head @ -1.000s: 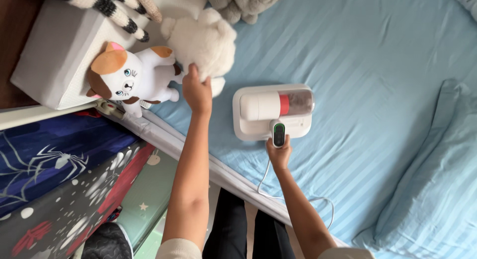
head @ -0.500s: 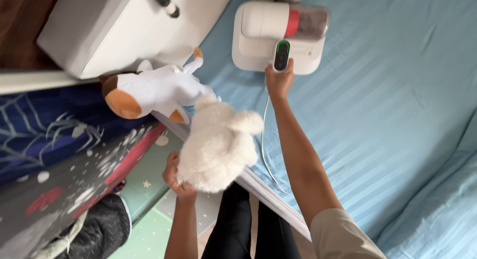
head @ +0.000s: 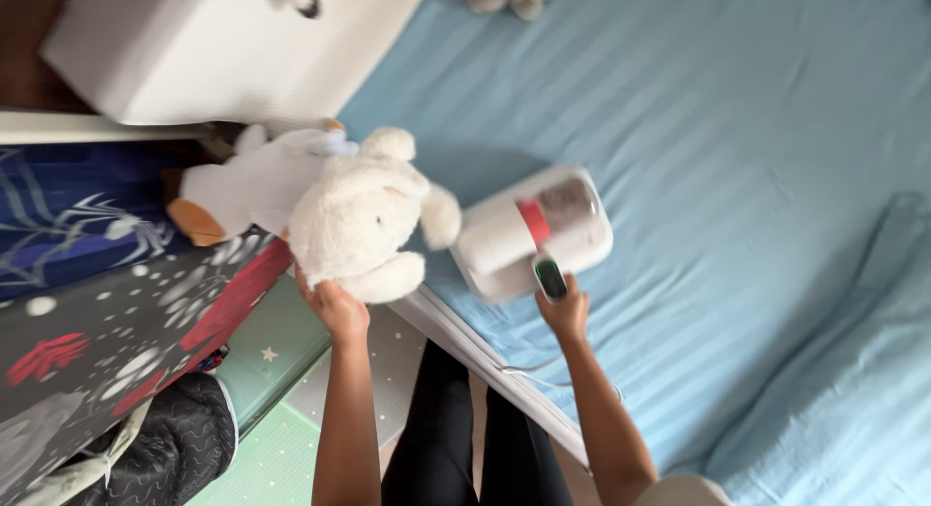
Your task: The person cleans a bed and various soft toys using a handheld vacuum device, moving items like pillows and plush toys to reach different areas of the mattress and cleaning the surfaces of the toys themselves.
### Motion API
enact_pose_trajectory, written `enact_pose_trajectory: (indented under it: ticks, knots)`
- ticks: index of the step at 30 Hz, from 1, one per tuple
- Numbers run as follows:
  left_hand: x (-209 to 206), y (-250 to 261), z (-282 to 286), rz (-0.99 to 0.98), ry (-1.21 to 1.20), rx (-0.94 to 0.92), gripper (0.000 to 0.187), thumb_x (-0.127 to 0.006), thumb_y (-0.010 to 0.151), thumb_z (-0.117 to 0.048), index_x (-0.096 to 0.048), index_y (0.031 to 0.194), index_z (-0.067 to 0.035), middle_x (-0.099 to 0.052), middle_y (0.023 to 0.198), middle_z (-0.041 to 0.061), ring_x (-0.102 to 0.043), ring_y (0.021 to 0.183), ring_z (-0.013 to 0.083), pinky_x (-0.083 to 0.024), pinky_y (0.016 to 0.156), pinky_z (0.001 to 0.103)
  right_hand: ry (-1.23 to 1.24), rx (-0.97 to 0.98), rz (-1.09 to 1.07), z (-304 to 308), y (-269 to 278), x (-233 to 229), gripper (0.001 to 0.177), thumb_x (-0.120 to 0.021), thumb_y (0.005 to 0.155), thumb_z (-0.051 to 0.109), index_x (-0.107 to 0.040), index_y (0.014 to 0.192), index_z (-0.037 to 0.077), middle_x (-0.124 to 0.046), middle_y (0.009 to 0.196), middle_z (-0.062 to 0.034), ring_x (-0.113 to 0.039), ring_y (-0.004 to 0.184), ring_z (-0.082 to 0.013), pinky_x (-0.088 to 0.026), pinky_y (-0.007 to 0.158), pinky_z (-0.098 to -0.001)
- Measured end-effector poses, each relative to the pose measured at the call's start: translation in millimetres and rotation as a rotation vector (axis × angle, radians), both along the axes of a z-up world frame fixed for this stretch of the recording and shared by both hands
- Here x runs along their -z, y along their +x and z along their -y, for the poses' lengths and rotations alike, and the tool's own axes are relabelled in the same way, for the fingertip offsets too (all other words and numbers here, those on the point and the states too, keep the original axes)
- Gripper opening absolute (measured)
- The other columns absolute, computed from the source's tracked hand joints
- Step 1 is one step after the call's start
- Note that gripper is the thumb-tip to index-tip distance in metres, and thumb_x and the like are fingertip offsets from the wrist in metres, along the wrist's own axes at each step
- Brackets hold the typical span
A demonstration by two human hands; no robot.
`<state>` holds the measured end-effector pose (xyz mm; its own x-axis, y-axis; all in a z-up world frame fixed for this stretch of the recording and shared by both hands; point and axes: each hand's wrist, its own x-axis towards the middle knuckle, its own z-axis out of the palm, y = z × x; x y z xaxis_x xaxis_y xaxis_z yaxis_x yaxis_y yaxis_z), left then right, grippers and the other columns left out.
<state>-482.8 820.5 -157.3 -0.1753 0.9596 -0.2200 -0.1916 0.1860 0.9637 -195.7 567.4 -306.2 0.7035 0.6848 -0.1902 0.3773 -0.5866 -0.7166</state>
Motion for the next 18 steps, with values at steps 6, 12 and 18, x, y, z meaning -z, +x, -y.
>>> enact_pose_trajectory:
  ticks: [6,12,18]
  knots:
    - [12,101,63,0.281,-0.163,0.142,0.060,-0.053,0.097,-0.021,-0.036,0.152,-0.002,-0.051,0.147,0.020,-0.054,0.135,0.0334,-0.050,0.111,0.044,-0.074,0.417,0.023,150,-35,-26,0.033,-0.082,0.072,0.015,-0.066,0.099,0.004,-0.071,0.074,-0.0153,-0.072,0.068,-0.0282,-0.055,0.067,-0.0387]
    - [86,159,138,0.545,-0.467,0.317,0.046,-0.051,0.104,-0.030,-0.047,0.141,-0.004,-0.060,0.128,0.014,-0.061,0.109,0.0247,-0.055,0.083,0.038,0.021,0.632,0.014,226,-4,-68,0.034,-0.075,0.074,0.008,-0.069,0.108,0.003,-0.073,0.082,-0.0053,-0.065,0.074,-0.0093,-0.053,0.070,-0.0285]
    - [154,164,151,-0.354,-0.613,0.676,0.051,-0.052,0.100,-0.028,-0.044,0.146,-0.007,-0.063,0.127,0.017,-0.063,0.112,0.0296,-0.053,0.093,0.041,0.086,0.655,0.201,293,36,-119,0.026,-0.072,0.080,0.006,-0.070,0.105,0.000,-0.071,0.092,-0.0024,-0.062,0.085,-0.0051,-0.052,0.079,-0.0247]
